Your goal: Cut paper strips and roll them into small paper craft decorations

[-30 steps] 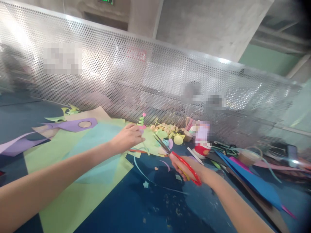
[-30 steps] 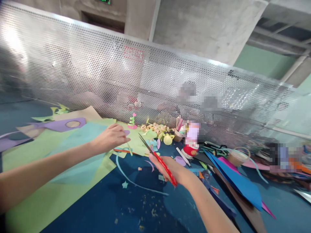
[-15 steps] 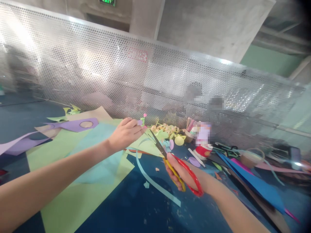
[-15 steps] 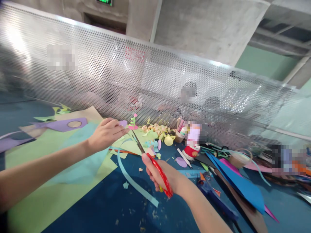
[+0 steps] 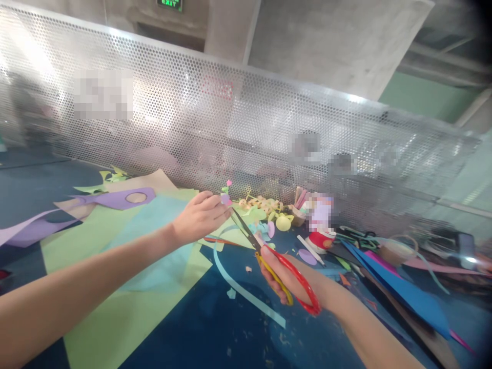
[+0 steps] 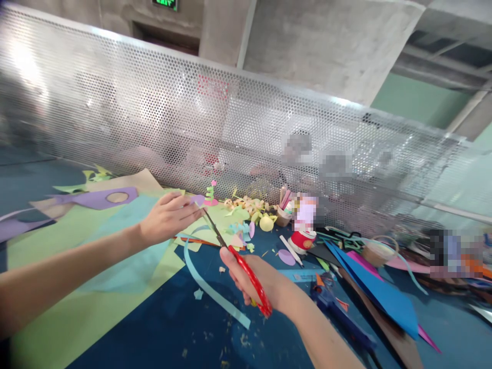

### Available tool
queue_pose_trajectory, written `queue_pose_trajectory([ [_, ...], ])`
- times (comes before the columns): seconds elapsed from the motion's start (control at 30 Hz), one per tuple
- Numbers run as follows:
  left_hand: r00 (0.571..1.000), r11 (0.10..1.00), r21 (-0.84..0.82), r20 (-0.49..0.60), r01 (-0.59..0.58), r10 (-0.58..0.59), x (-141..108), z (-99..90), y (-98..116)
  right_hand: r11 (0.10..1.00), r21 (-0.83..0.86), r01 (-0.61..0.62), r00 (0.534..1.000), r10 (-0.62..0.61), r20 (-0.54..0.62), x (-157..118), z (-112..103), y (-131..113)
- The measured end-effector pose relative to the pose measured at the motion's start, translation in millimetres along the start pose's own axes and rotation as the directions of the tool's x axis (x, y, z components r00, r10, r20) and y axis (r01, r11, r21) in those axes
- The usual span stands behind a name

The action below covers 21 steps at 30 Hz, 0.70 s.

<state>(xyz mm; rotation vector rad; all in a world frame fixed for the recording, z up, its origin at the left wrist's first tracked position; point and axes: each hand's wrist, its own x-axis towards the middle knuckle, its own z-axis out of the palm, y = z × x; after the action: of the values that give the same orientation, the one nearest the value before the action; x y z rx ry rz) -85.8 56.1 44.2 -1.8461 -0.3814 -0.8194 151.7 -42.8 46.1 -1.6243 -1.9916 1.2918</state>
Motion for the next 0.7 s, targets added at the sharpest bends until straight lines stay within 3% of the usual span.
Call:
queue_pose_trajectory([
  [0.3,1.0,1.0,0.001,0.018,-0.003,0.003,-1,0.6,2,1.0,0.013,0.01,1.0,-0.01,-0.015,10,2,16],
  [0.7,0.999,1.0,-0.015,0.036,0.0,0.001,0,0.7,4,1.0,0.025,-0.018,0.999,0.019,-0.045,12,2,18],
])
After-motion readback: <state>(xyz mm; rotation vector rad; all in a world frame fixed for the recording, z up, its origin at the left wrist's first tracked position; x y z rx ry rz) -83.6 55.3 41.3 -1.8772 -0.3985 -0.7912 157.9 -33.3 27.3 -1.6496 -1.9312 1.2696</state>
